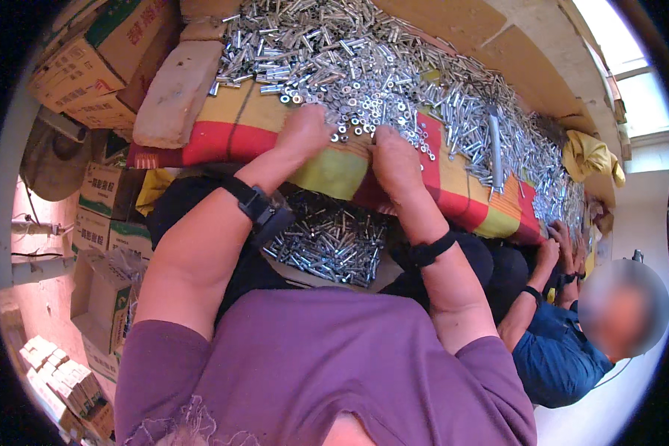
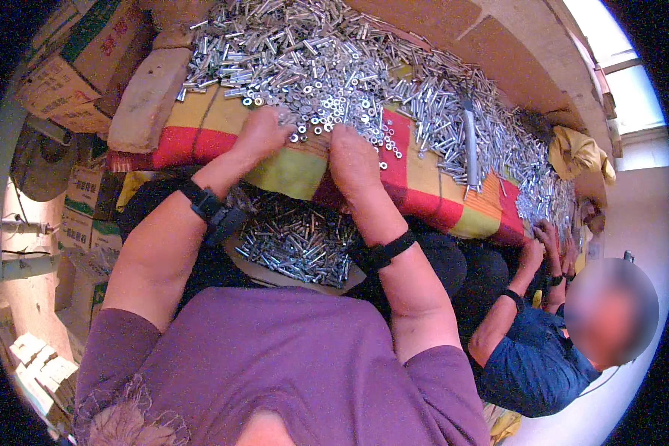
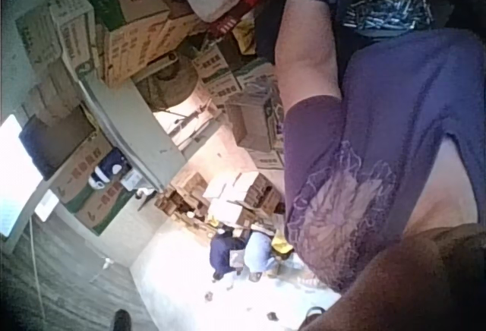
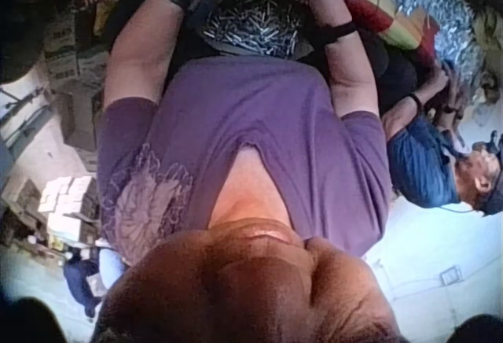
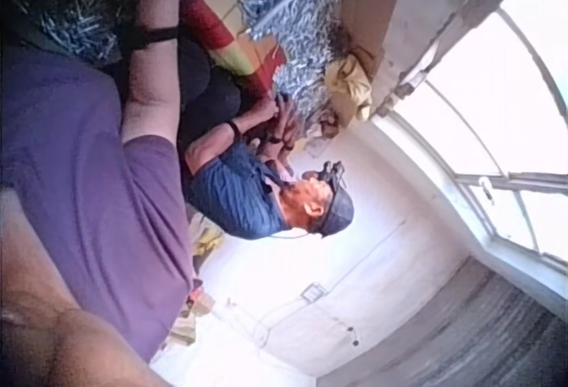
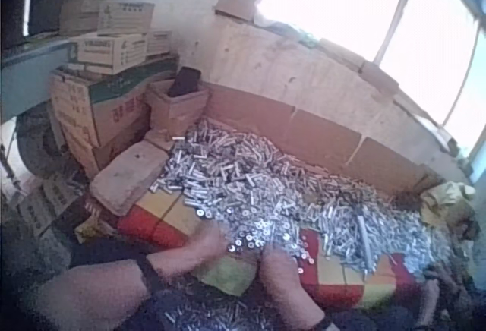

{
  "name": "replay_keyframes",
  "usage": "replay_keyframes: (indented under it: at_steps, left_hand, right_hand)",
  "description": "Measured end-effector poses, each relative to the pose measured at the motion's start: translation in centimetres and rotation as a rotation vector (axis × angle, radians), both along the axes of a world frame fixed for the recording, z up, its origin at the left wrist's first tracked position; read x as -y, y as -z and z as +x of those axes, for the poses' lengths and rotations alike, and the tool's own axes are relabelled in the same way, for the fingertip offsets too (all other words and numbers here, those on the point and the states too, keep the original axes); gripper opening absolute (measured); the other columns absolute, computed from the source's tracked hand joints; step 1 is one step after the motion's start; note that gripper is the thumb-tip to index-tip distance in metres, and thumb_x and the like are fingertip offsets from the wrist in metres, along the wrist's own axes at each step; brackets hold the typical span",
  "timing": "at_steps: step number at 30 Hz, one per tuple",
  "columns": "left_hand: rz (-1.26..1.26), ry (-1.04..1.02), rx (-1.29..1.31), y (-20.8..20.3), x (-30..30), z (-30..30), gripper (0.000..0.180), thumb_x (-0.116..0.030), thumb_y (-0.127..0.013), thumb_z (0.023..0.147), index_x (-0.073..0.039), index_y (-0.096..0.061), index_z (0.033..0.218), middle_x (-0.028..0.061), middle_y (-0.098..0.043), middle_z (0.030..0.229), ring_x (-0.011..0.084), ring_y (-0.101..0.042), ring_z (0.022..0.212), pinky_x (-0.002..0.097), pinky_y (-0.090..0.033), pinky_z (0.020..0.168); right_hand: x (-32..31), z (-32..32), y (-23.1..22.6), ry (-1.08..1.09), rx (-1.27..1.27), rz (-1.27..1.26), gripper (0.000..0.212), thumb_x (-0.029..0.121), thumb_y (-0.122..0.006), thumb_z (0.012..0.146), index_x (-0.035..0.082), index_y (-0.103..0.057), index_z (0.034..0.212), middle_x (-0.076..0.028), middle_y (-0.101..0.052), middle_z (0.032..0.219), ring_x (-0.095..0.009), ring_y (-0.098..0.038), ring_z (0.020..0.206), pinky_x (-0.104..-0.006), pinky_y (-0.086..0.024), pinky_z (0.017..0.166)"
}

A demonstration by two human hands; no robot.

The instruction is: Assembling bolts with nuts and washers by hand.

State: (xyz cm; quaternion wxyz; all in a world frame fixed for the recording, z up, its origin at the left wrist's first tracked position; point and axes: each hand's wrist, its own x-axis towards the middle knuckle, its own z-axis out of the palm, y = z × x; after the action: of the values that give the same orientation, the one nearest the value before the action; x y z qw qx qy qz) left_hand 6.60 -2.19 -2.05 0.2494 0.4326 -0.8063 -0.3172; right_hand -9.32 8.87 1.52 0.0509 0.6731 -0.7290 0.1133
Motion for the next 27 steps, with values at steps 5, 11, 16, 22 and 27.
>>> replay_keyframes:
  at_steps: [5, 11, 16, 22, 27]
  left_hand:
    - [0.322, 0.113, -0.203, -1.5, -2.5, -2.9, 0.025, -0.02, -0.071, 0.073, 0.001, -0.064, 0.084, 0.0162, -0.065, 0.072, 0.0268, -0.062, 0.059, 0.0385, -0.049, 0.057]
    - [0.547, 0.082, -0.471, -1.7, -3.2, -3.3, 0.025, -0.014, -0.071, 0.073, 0.005, -0.06, 0.085, 0.0094, -0.064, 0.063, 0.0139, -0.054, 0.04, 0.0292, -0.043, 0.04]
    - [0.542, 0.205, -0.415, -2.8, -3.8, -1.6, 0.019, -0.012, -0.069, 0.075, -0.001, -0.064, 0.089, 0.0048, -0.063, 0.062, 0.0088, -0.051, 0.044, 0.0245, -0.041, 0.042]
    - [0.504, 0.327, -0.489, -1.7, -3.6, -0.5, 0.013, -0.011, -0.069, 0.075, -0.004, -0.065, 0.085, 0.0012, -0.06, 0.066, 0.0074, -0.05, 0.049, 0.0248, -0.041, 0.044]
    - [0.681, 0.369, -0.562, -3.4, -3.4, 0.6, 0.01, -0.009, -0.066, 0.079, -0.003, -0.064, 0.087, 0.0008, -0.061, 0.067, 0.0054, -0.048, 0.048, 0.0209, -0.037, 0.042]
  right_hand:
    - [-1.1, -1.9, -0.9, -0.026, 0.246, -0.098, 0.006, 0.004, -0.059, 0.078, 0.0, -0.054, 0.078, -0.016, -0.061, 0.078, -0.029, -0.062, 0.068, -0.0397, -0.051, 0.059]
    - [-2.3, -2.4, -3.3, 0.217, 1.311, -0.076, 0.01, 0.007, -0.065, 0.081, 0.001, -0.057, 0.081, -0.003, -0.058, 0.064, -0.009, -0.054, 0.051, -0.022, -0.045, 0.047]
    - [-2.4, -1.7, -3.1, 0.173, 1.523, -0.014, 0.008, 0.006, -0.064, 0.082, 0.001, -0.058, 0.083, -0.004, -0.061, 0.068, -0.01, -0.057, 0.053, -0.0218, -0.047, 0.048]
    - [-2.0, -0.4, -1.9, 0.107, 1.74, 0.139, 0.01, 0.008, -0.065, 0.082, 0.002, -0.058, 0.086, -0.005, -0.061, 0.071, -0.011, -0.059, 0.057, -0.0212, -0.048, 0.05]
    - [-1.7, -0.1, -2.2, 0.142, 1.837, 0.149, 0.008, 0.01, -0.06, 0.086, 0.002, -0.058, 0.085, -0.004, -0.06, 0.074, -0.01, -0.057, 0.06, -0.0211, -0.048, 0.053]
